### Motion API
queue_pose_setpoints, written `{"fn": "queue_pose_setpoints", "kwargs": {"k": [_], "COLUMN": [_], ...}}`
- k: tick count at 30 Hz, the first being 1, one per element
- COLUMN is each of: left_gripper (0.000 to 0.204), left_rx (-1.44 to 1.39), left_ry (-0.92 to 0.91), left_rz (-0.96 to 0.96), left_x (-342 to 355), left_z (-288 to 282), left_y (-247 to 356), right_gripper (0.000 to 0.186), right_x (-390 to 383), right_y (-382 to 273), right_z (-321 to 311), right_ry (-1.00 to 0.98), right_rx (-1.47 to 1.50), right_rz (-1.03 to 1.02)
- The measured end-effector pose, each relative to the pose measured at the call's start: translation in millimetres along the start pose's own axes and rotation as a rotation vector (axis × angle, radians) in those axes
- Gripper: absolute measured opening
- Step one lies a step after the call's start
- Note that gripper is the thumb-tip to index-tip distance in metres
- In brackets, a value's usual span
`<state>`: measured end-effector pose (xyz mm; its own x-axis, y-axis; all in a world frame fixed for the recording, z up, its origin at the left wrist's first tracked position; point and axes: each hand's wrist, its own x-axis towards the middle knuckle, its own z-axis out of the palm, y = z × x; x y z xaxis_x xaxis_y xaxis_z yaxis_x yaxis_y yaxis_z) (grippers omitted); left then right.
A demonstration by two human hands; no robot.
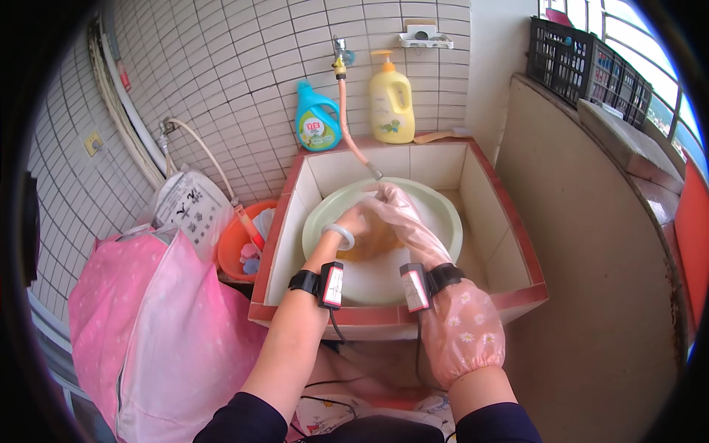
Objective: The person hand washes a mustard-yellow garment in a soapy basin placed inside a utility sink. They repeatedly agitate, squeeze, and rinse the fabric under running water, then wring it out. The garment remains in the basin throughout the clip.
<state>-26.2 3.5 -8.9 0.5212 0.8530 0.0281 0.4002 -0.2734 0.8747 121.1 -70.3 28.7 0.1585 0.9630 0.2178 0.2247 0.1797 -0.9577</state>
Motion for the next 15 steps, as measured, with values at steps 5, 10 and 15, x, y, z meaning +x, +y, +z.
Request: {"fn": "queue_pose_setpoints", "kwargs": {"k": [5,10,15], "left_gripper": [0.036,0.040,0.032], "left_rx": [-0.099,-0.590,-1.190], "left_ry": [-0.292,-0.362,-0.225], "left_rz": [-0.164,-0.155,0.026], "left_x": [11.5,9.9,11.6], "left_z": [-9.3,-10.8,-23.6], "left_y": [-0.5,-0.6,4.8], "right_gripper": [0.047,0.063,0.070], "right_x": [8.1,-4.4,-11.7], "right_y": [-5.5,16.6,53.5], "right_z": [-2.3,-14.2,-17.0], "right_ry": [0.117,0.041,-0.010], "right_rx": [0.295,0.493,-0.679], "right_rz": [-0.047,-0.094,-0.349]}}
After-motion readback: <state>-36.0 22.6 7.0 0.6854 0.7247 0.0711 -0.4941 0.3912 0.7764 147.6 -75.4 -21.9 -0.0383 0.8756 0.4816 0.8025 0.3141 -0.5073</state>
